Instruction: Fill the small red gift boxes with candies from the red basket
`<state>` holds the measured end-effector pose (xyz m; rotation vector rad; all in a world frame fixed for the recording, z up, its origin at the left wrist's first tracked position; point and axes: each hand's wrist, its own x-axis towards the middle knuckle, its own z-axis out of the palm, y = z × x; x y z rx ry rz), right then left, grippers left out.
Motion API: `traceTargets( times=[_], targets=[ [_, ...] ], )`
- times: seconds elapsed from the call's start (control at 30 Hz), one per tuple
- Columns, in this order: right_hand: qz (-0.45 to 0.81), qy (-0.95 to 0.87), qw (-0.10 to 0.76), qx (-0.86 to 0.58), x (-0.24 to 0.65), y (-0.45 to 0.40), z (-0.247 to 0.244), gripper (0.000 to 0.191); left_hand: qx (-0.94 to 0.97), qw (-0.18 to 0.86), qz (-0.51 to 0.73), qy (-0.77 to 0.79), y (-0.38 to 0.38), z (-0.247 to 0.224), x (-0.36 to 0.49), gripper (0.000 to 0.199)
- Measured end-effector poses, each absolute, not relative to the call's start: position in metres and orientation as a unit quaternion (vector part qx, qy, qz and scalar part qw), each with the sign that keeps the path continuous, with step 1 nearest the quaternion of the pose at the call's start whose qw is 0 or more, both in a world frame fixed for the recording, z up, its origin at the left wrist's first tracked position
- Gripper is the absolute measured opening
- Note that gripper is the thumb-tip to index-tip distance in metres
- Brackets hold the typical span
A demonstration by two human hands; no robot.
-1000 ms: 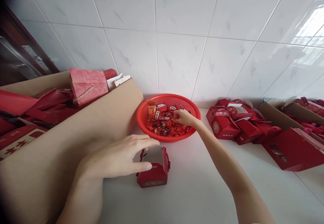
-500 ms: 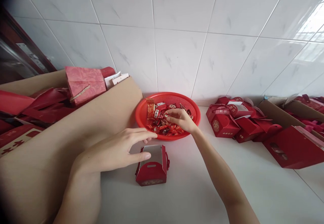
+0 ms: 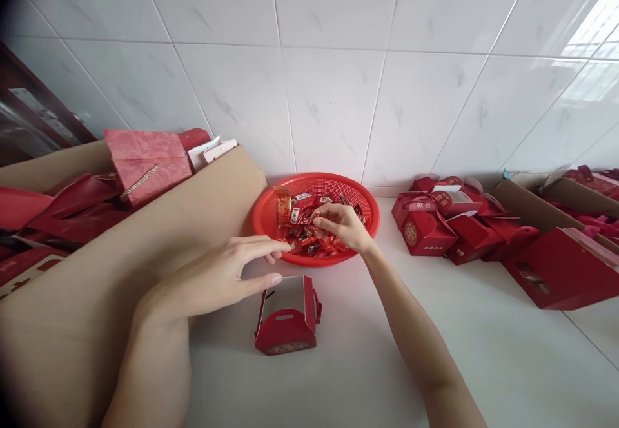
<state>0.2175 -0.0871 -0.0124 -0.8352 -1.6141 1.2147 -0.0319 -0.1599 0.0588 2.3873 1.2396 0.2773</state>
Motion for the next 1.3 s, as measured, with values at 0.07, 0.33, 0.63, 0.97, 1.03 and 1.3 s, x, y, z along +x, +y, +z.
traceTargets(
  times=[0.07,0.33,0.63,0.97,1.03,1.3],
  targets=[
    [0.487,-0.660,0.466,-0.333,0.218,-0.087,-0.013,0.032,0.862,0.217,0.098,0.447,-0.160,0.058,-0.032,0.042],
    [0.464,-0.667,0.469,-0.346,0.219,-0.087,-0.015,0.026,0.862,0.235,0.096,0.438,-0.161,0.059,-0.030,0.036],
    [0.347,-0.723,0.458,-0.384,0.220,-0.080,-0.022,0.010,0.855,0.263,-0.006,0.446,-0.165,0.060,-0.032,0.029],
    [0.282,-0.791,0.159,-0.519,0.210,-0.082,-0.015,0.021,0.837,0.254,-0.047,0.483,-0.166,0.058,-0.027,0.040],
    [0.282,-0.805,0.128,-0.505,0.206,-0.083,-0.011,0.028,0.840,0.254,-0.051,0.476,-0.165,0.058,-0.026,0.044],
    [0.218,-0.864,-0.030,-0.452,0.187,-0.073,-0.006,0.023,0.863,0.266,-0.021,0.428,-0.165,0.060,-0.025,0.046]
  ],
)
